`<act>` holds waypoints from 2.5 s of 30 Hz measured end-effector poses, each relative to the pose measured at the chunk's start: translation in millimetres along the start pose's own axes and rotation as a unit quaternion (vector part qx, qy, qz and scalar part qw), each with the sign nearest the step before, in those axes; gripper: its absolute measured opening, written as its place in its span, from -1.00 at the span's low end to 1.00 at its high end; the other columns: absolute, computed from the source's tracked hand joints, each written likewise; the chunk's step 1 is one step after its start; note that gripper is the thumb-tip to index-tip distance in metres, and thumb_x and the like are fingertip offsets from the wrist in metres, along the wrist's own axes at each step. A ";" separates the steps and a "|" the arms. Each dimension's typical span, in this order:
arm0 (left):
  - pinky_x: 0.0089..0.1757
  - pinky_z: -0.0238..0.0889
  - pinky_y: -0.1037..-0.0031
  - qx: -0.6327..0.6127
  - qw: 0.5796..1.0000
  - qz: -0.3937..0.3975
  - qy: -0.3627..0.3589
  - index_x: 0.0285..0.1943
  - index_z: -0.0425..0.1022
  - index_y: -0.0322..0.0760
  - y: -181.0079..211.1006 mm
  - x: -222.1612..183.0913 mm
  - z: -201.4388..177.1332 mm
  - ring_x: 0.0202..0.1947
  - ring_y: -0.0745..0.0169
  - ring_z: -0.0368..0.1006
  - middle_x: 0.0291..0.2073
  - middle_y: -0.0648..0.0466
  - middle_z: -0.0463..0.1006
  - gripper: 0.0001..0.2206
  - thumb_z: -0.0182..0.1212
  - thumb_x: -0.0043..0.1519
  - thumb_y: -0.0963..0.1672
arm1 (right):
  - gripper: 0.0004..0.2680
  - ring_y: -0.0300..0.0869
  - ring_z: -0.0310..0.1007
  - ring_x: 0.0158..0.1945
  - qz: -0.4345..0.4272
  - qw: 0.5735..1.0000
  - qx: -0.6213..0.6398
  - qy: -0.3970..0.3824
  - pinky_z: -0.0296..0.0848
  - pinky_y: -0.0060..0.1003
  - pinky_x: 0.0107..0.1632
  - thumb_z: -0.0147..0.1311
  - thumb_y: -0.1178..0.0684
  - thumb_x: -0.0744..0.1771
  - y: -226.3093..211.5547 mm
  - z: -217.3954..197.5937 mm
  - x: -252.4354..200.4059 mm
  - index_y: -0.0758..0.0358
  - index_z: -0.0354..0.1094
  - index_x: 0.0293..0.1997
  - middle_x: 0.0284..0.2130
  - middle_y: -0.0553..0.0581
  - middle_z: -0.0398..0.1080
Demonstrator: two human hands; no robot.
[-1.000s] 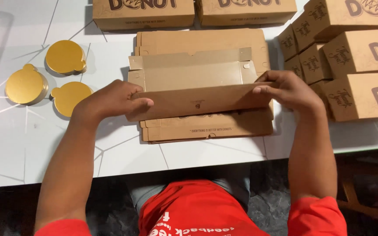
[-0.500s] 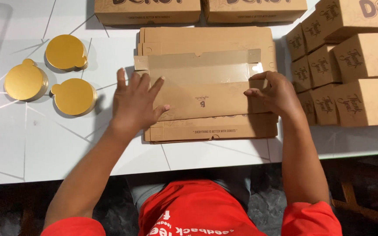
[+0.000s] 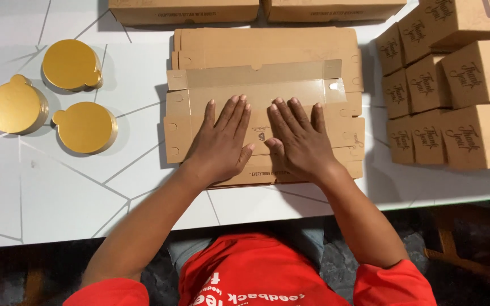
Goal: Assembling cardboard donut boxes by folding flat templates and tucking in flaps.
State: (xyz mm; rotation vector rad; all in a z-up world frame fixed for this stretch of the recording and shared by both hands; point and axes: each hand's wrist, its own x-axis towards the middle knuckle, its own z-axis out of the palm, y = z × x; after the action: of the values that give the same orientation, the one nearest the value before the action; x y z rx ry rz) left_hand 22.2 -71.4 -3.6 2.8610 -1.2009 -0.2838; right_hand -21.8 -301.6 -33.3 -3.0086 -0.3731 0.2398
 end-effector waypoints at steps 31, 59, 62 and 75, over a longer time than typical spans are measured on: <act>0.38 -0.52 -0.18 -0.010 0.999 -0.028 -0.012 0.62 -0.16 -0.42 -21.8 -14.0 -3.8 0.59 -0.17 -0.34 0.59 -0.26 -0.20 -0.03 -0.36 0.27 0.36 | -0.31 0.03 -0.41 0.61 0.002 0.999 0.021 -0.027 -0.64 0.24 0.48 -0.43 -0.61 0.35 24.2 -25.8 -15.5 -0.08 -0.27 0.63 0.58 0.04 -0.24; -0.29 0.13 0.38 0.140 0.917 0.024 0.372 -0.29 0.54 -0.03 -21.0 -16.1 -27.7 -0.44 0.27 0.24 -0.45 0.25 0.24 -0.77 0.54 -0.02 -0.11 | -0.70 -0.08 0.32 -0.22 -0.141 0.900 -0.077 0.406 0.24 0.02 0.06 0.39 -0.01 0.22 36.0 -43.1 -17.4 -0.02 0.54 0.04 -0.30 -0.03 0.32; -0.35 0.18 0.44 0.138 0.920 0.049 0.364 -0.21 0.60 0.01 -7.6 -34.9 -10.2 -0.50 0.28 0.29 -0.52 0.25 0.31 -0.83 0.43 0.10 -0.19 | -0.91 -0.13 0.39 -0.27 -0.159 0.890 -0.082 0.419 0.36 -0.13 -0.08 0.26 0.03 0.29 18.7 -38.5 -32.5 -0.08 0.60 -0.18 -0.34 -0.05 0.38; -0.03 0.36 0.25 -0.046 0.989 0.037 0.133 0.06 0.64 -0.08 -24.3 -26.9 -23.4 -0.04 0.06 0.53 -0.15 0.05 0.59 -0.68 0.20 0.31 0.07 | -0.66 -0.02 0.25 0.36 -0.103 0.970 0.015 0.221 0.10 0.06 0.34 0.11 -0.29 0.36 17.7 -6.7 -35.1 -0.17 0.43 0.26 0.21 0.04 0.40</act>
State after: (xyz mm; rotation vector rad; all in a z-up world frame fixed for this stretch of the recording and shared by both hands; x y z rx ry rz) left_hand 25.0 -36.3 21.4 2.6623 -1.2046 0.0446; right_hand -50.2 -328.0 -23.8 -2.8468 -0.6165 -0.4313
